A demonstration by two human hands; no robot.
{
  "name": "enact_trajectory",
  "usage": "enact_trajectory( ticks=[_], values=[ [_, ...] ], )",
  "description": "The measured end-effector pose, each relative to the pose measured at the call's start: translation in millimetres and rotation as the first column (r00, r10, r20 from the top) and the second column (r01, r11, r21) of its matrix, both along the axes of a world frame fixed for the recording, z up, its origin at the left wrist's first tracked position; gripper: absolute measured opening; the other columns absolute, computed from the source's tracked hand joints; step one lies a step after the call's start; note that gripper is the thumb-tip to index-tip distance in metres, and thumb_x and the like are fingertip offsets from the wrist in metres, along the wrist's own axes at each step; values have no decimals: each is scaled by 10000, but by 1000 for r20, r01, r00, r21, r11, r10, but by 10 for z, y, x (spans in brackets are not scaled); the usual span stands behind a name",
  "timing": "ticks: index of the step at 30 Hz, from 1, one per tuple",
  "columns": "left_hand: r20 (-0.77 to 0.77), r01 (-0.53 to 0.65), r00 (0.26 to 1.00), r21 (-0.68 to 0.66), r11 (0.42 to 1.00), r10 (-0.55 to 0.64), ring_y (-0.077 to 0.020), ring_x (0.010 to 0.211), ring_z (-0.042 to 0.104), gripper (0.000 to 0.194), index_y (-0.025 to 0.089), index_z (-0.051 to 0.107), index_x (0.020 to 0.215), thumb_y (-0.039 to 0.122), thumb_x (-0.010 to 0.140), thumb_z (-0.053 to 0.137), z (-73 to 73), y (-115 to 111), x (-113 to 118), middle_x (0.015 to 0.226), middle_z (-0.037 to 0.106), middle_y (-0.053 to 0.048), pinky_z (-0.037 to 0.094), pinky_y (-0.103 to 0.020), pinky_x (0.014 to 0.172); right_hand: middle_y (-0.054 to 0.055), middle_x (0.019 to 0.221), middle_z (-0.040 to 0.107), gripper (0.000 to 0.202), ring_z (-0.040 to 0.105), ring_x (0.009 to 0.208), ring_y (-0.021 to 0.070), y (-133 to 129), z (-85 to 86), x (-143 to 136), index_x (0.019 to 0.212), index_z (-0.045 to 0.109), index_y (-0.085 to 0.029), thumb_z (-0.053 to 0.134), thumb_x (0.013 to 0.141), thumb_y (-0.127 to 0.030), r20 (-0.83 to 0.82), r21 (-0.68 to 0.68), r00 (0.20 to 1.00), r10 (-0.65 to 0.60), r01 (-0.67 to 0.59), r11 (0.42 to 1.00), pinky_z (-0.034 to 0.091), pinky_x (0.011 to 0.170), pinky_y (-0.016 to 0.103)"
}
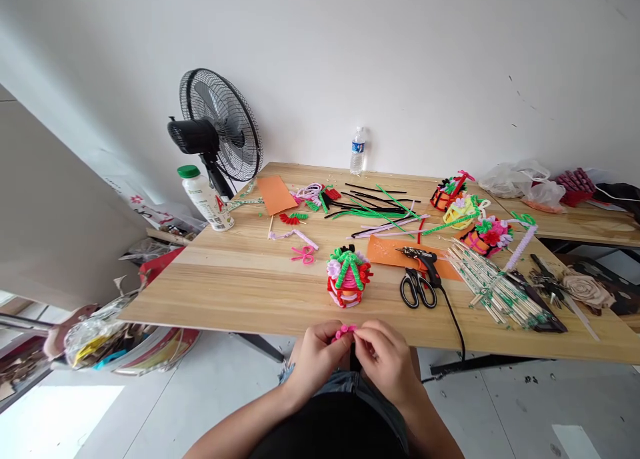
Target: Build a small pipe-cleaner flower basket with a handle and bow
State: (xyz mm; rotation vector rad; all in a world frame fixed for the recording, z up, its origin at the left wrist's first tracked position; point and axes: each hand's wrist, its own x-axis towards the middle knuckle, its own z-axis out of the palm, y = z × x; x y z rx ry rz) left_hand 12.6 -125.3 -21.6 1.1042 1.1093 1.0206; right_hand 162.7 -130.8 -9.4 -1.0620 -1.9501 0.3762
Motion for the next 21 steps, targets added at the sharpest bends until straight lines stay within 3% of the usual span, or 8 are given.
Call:
enact_trajectory(
  ticks=[4,9,11,16,19,21],
  values=[
    [-16,32,999,33,999,-31,-94,528,382,285,163,468,505,307,716,594,44,3,-10,535,428,27,297,-228,506,63,919,664,146,647,806,173,28,65,17,1002,627,-220,512,923,-178,-103,-158,993,57,-73,985,554,694,279],
    [48,93,995,-45,995,-91,-96,483,397,320,166,474,465,303,734,582,13,16,10,465,449,22,296,-233,489,70,857,671,231,641,788,187,49,57,57,959,671,-218,458,938,-133,104,24,988,117,-120,992,540,715,315],
    [87,101,992,-66,993,-95,-93,476,392,346,163,496,492,368,745,613,18,28,13,467,447,27,300,-230,484,71,869,668,225,637,795,186,64,55,67,973,668,-217,460,938,-139,107,24,987,117,-120,993,538,717,316],
    [48,131,990,34,991,-133,-134,636,495,327,157,646,673,473,755,663,60,76,-69,648,570,-7,390,-236,583,44,805,637,179,617,730,163,136,107,97,892,652,-221,485,935,-175,-45,-121,997,70,-75,990,514,652,278],
    [85,136,987,-1,991,-136,-136,649,516,350,160,705,896,488,787,647,21,97,-118,713,629,-21,395,-237,594,36,789,644,151,618,712,159,175,120,105,849,650,-217,519,918,-187,-94,-171,995,27,-43,984,504,633,270],
    [138,143,981,-30,989,-137,-114,607,493,381,140,695,937,488,786,658,-13,105,-114,718,632,-23,380,-227,567,37,810,659,117,627,729,162,178,108,80,864,657,-214,549,909,-217,-156,-205,988,5,-38,978,514,637,270]
  ],
)
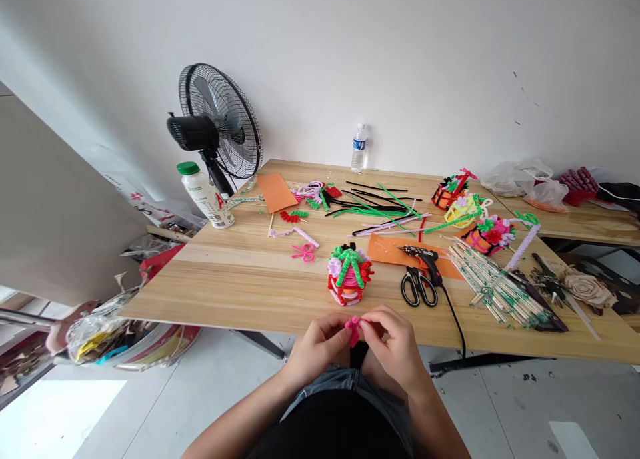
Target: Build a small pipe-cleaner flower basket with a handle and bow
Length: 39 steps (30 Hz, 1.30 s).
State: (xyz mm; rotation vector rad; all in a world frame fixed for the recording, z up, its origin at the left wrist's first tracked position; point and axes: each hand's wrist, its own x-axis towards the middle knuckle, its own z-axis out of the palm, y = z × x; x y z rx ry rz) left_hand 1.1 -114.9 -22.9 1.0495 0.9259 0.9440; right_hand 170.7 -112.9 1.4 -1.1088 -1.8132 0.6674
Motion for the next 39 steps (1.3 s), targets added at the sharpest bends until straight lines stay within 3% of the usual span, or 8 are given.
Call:
enact_trajectory(
  ticks=[6,9,12,15,20,25,35,39],
  values=[
    [117,-5,993,-47,999,11,-103,580,513,435,135,651,988,490,744,715,0,-7,68,708,616,-12,419,-225,554,47,867,686,140,648,703,160,-68,-104,-87,933,676,-216,592,901,-323,-162,-158,986,-34,8,987,529,554,248],
    [16,-29,999,27,999,28,-99,559,503,391,126,662,849,513,793,656,7,-28,16,656,604,-10,414,-224,555,68,874,681,197,642,722,174,68,-155,168,993,677,-208,573,904,-351,-116,-66,985,-126,119,991,529,565,264],
    [-54,-116,991,132,984,124,-118,604,526,364,141,659,839,502,833,609,-40,-37,-98,664,609,-13,432,-233,594,160,971,637,283,615,825,249,417,-172,638,939,671,-145,561,874,-397,43,133,772,-635,625,769,522,635,352],
    [-84,-156,979,274,949,185,-146,699,563,288,151,666,842,424,872,579,-129,-7,-205,783,639,-47,460,-256,665,216,1048,613,312,544,1065,345,822,-164,1054,998,657,-104,601,810,-347,476,25,546,-689,775,631,460,869,451],
    [-36,-257,950,470,844,309,-157,751,562,189,177,684,869,258,893,515,-185,79,-290,810,602,-45,450,-273,706,181,899,669,188,617,952,352,1285,-176,1316,832,679,-131,653,729,-286,563,-144,569,-599,782,606,459,795,422],
    [-16,-272,951,438,857,310,-135,667,490,182,170,670,811,216,838,496,-166,124,-402,784,541,-34,408,-253,622,44,544,615,72,657,714,289,1474,-194,1514,600,634,-186,688,620,-230,483,-334,689,-540,715,614,460,630,336],
    [-184,-316,911,264,911,369,-111,587,422,346,162,594,739,486,854,564,-203,189,-424,642,479,13,364,-222,553,58,937,720,500,714,798,249,1140,-7,1657,981,582,-200,797,548,-328,-228,-491,862,-452,299,818,558,612,310],
    [-207,-308,902,306,901,379,-115,602,469,330,160,621,764,467,867,557,-192,168,-436,689,541,-7,394,-216,554,50,812,730,466,709,703,235,1051,31,1714,891,619,-178,839,487,-248,-312,-598,818,-483,226,769,525,519,268]
  ],
)
